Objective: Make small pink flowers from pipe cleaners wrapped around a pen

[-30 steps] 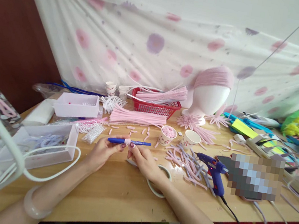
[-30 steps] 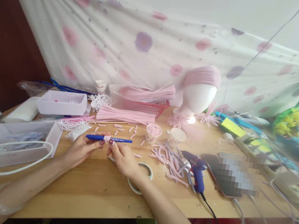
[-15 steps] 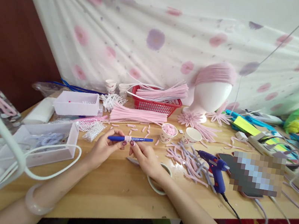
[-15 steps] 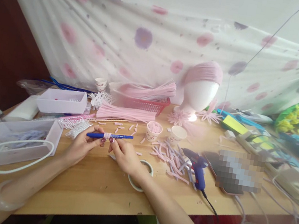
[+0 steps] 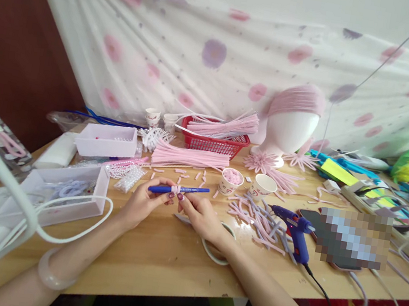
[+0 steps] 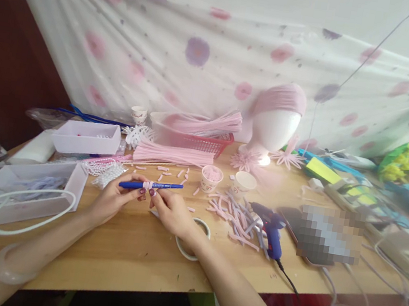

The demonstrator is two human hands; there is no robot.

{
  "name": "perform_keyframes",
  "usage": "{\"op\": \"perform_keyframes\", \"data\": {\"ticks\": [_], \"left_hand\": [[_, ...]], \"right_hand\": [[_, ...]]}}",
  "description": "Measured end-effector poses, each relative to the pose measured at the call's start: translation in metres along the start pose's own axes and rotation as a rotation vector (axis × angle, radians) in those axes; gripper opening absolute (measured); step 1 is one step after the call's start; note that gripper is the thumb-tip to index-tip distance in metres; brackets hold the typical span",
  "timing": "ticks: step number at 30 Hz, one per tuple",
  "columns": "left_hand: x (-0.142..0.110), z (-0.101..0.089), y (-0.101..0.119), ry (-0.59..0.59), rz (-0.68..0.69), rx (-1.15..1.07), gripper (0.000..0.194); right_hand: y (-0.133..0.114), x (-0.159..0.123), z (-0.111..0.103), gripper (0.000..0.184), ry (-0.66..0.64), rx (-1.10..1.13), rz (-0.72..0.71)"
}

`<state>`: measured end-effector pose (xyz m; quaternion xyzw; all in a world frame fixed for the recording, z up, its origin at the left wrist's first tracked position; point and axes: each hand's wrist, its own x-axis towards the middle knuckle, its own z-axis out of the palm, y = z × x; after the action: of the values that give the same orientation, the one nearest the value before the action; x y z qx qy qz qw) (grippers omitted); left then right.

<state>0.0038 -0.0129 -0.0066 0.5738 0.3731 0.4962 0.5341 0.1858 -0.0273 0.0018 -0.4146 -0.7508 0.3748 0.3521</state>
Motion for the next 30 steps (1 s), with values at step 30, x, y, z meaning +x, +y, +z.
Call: {"op": "perform_keyframes", "data": {"ticks": [30], "left_hand": [[-0.001,0.000,0.004,-0.178,-0.222,-0.232,0.027]], "right_hand": [[-0.005,0.003,-0.053,0.020,0.088,-0.166,-0.296]]}}
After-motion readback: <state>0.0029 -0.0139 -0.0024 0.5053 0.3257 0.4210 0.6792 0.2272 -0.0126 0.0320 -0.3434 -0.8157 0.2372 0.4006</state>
